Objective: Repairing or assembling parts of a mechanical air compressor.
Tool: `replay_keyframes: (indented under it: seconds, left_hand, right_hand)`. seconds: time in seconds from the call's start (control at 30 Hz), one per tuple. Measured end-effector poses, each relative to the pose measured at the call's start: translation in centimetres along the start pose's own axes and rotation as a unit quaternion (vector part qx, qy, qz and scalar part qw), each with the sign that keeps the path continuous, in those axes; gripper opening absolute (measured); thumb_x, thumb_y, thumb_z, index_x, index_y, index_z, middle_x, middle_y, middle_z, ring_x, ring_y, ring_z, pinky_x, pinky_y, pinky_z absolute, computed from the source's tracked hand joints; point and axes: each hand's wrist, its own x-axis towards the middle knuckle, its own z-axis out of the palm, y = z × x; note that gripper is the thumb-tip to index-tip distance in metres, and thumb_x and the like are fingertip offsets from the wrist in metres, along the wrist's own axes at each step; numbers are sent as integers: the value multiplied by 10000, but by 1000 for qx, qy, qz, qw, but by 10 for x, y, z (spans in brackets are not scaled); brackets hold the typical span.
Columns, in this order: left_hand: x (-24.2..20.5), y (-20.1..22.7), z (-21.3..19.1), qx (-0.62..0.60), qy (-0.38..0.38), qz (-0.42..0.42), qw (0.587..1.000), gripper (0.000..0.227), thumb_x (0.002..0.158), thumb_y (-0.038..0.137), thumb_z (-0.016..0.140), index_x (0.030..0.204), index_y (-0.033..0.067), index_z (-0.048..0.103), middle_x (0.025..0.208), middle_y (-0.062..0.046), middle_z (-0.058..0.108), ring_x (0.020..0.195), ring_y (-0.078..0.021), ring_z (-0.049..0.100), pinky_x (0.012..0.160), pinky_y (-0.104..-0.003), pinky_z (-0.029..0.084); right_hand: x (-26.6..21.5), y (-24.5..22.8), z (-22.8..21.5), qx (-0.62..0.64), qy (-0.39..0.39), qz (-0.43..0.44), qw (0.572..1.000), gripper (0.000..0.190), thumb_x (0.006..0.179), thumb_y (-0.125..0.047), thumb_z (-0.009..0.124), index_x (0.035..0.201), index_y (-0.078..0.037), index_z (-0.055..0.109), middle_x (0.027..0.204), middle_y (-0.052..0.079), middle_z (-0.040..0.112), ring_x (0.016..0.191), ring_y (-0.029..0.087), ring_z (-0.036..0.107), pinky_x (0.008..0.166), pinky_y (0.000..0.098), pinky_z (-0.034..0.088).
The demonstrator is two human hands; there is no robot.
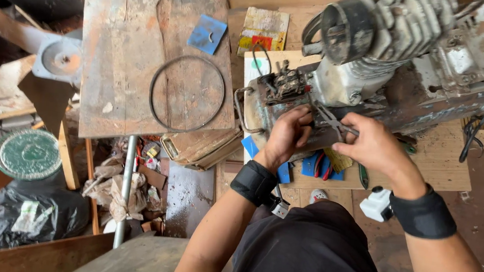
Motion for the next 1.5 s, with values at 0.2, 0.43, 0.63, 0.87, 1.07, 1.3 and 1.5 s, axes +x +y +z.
replay_keyframes:
  seconds: [0.2, 0.43, 0.63, 0.87, 1.07, 1.3, 1.5]
  left_hand:
    - [7, -13, 4, 45, 69, 22, 996, 369, 998, 87, 582, 1337, -59, 581, 770, 8, 616, 455, -51, 425, 389, -218, 332]
    - [12, -15, 9, 58, 126, 15, 990, 380, 951, 63, 673, 1309, -51, 619, 774, 11, 639, 490, -27, 433, 420, -212, 349]
    - [11, -15, 9, 76, 123, 13, 989, 381, 943, 81, 676, 1303, -37, 625, 756, 15, 628, 473, -35, 425, 415, -218, 350]
    - [14, -19, 0, 42, 92, 18, 995, 406, 965, 52, 657, 1330, -105, 569, 712, 30, 538, 469, -56, 418, 403, -234, 329]
    - [11, -13, 1, 43, 81, -3, 996, 555, 965, 51, 613, 1485, -60, 455, 714, 30, 528, 458, -51, 408, 391, -225, 324]
    - [10, -16, -4, 17, 43, 7, 999, 523, 1022, 96, 608, 1465, -147, 472, 686, 37, 466, 470, -48, 400, 406, -218, 337]
    - [3, -7, 11, 53, 69, 5, 996, 475, 962, 71, 646, 1404, -6, 489, 761, 19, 609, 481, -55, 414, 424, -224, 345]
  right_hand:
    - [-19, -17, 18, 54, 126, 36, 990, 503, 743, -164, 855, 1187, -43, 653, 761, 86, 707, 645, 151, 620, 617, 322, 521]
    - [-35, -31, 37, 73, 213, 9, 974, 504, 740, -136, 846, 1182, -51, 619, 915, 102, 690, 746, 192, 683, 640, 336, 541]
    - [-46, -33, 57, -13, 365, -58, 929, 289, 755, -91, 832, 920, -34, 601, 1059, 156, 588, 737, 230, 628, 644, 379, 546]
    - [-49, -20, 77, -55, 354, -19, 933, 220, 835, -142, 812, 792, -35, 625, 777, 87, 635, 628, 240, 625, 595, 406, 515]
    - [-57, -28, 82, -65, 297, 32, 952, 162, 936, -154, 706, 877, -13, 650, 723, 116, 668, 595, 231, 641, 600, 403, 528]
    - [-68, -44, 83, -161, 397, -71, 901, 204, 956, -204, 708, 862, -29, 661, 860, 104, 691, 971, 259, 606, 854, 446, 468]
    - [-66, -37, 103, -169, 428, -38, 887, 236, 994, -257, 691, 914, -35, 681, 943, 127, 689, 1136, 324, 564, 955, 482, 415]
